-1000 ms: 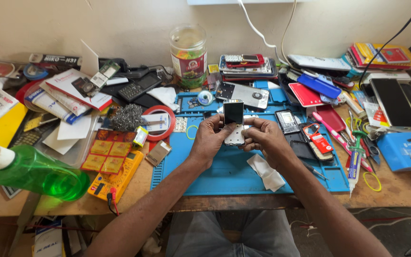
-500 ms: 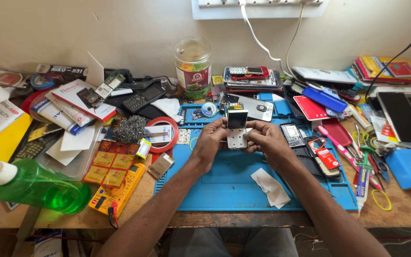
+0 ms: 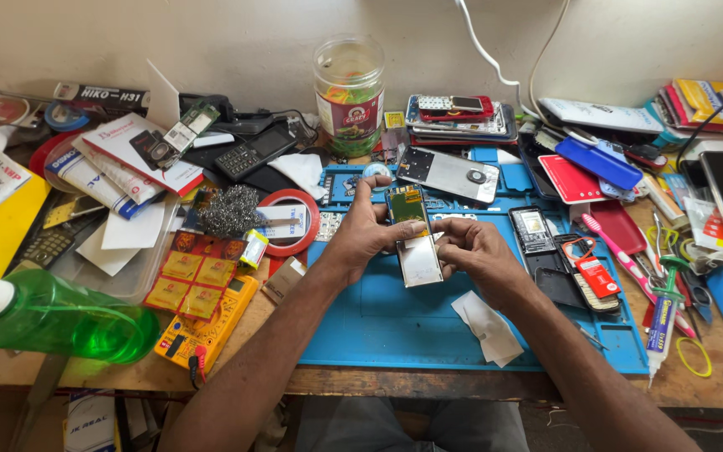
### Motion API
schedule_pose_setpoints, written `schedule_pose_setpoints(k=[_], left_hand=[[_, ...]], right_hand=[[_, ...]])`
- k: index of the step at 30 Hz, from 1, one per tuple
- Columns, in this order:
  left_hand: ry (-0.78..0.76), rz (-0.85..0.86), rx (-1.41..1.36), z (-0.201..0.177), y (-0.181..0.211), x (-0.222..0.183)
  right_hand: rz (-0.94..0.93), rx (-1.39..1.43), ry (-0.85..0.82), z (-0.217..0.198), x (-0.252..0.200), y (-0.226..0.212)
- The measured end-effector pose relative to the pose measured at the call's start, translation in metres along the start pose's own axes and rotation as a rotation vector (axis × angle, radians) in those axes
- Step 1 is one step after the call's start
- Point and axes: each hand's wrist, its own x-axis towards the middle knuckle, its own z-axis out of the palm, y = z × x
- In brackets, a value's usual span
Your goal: The person repairs a mobile phone by opening its casing, using tweezers to adjust internal components, and soldering connections on the circuit board. They then reassemble the phone and test it by pressing buttons.
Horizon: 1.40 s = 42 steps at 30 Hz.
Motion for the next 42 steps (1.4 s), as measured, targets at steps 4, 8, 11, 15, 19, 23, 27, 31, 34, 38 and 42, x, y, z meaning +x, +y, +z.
schedule_pose_setpoints(k=[4, 8, 11, 15, 19, 23, 27, 31, 34, 38, 42], left_hand=[[0.015, 0.019, 0.022, -0.002, -0.006, 0.005], [0.002, 0.033, -0.009, -0.006, -0.012, 0.008], [-0.021, 0.012, -0.055, -0.009, -0.016, 0.011], [-0.093, 0.023, -0.115, -0.009, -0.02, 0.012], [-0.093, -0.012, -0.133, -0.009, -0.021, 0.012], [-0.112, 0.013, -0.145, -0.007, -0.013, 0.013], [-0.164, 0.137, -0.282, -0.009, 0.02, 0.036], [-0.04, 0.033, -0.421, -0.006, 0.011, 0.063], [-0.046, 0.005, -0.469, -0.011, -0.023, 0.074], [-0.035, -0.046, -0.481, -0.018, -0.054, 0.074], [-0.03, -0.017, -0.508, -0.011, -0.046, 0.069]], right_hand=[[0.002, -0.049, -0.012, 0.005, -0.001, -0.002], [0.007, -0.049, -0.02, 0.007, 0.0, 0.0], [0.022, -0.014, -0.022, 0.006, -0.001, 0.003], [0.045, 0.019, -0.033, 0.002, 0.001, 0.008], [0.075, 0.038, -0.024, 0.0, 0.002, 0.012], [0.132, 0.049, -0.04, -0.001, 0.007, -0.002], [0.076, -0.045, -0.116, -0.028, 0.032, -0.058], [0.269, -0.214, -0.143, -0.036, 0.072, -0.081], [0.344, -0.16, -0.19, -0.043, 0.081, -0.07], [0.378, -0.157, -0.224, -0.046, 0.079, -0.051], [0.374, -0.16, -0.248, -0.046, 0.077, -0.061]])
